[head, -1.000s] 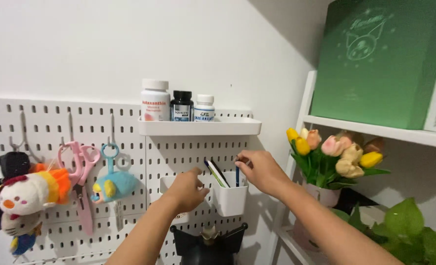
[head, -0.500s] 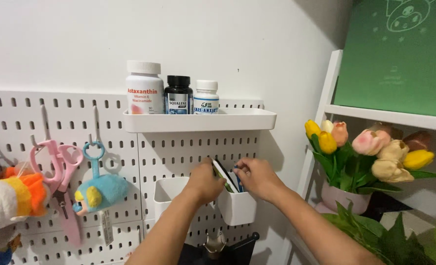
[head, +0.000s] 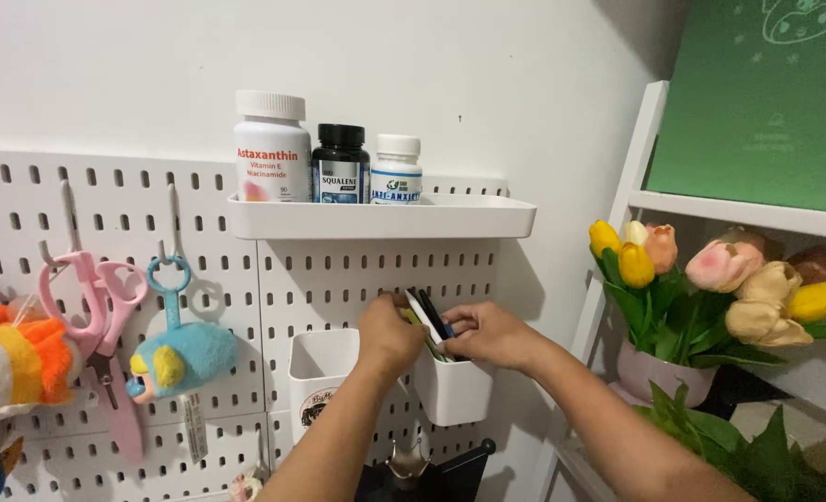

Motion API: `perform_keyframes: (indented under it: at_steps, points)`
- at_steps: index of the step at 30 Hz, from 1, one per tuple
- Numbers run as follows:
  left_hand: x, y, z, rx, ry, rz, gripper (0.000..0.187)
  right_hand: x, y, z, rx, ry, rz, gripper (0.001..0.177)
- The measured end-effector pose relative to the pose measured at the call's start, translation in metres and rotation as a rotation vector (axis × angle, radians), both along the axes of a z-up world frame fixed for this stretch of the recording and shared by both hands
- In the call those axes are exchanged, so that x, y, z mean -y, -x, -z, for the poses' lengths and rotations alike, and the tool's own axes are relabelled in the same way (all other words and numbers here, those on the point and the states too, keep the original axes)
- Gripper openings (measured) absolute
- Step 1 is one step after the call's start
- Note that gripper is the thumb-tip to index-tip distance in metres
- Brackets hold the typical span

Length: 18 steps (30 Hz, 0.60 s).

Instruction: Organize various desk and office supplies by placing them into pegboard containers and sorting paperclips into a box.

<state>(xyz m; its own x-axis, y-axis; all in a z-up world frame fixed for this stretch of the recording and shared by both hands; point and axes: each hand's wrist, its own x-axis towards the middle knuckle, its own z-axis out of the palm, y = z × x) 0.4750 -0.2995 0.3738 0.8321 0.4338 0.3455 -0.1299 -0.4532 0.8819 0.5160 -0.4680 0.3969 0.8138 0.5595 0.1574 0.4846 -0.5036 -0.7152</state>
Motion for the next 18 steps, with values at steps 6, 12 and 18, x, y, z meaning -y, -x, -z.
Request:
perform_keyframes:
  at_steps: [6, 12, 18]
  points:
    - [-0.004, -0.008, -0.007, 0.177, -0.065, 0.017, 0.046, -0.004, -0.015, 0.008, 0.019, -0.109, 0.004, 0.049]
    - [-0.010, -0.021, 0.006, 0.210, -0.135, 0.007, 0.033, -0.014, -0.023, 0.019, 0.123, -0.101, 0.068, 0.051]
    - [-0.010, -0.023, 0.016, 0.149, -0.114, -0.012, 0.032, -0.013, -0.014, 0.015, 0.146, -0.046, 0.085, 0.047]
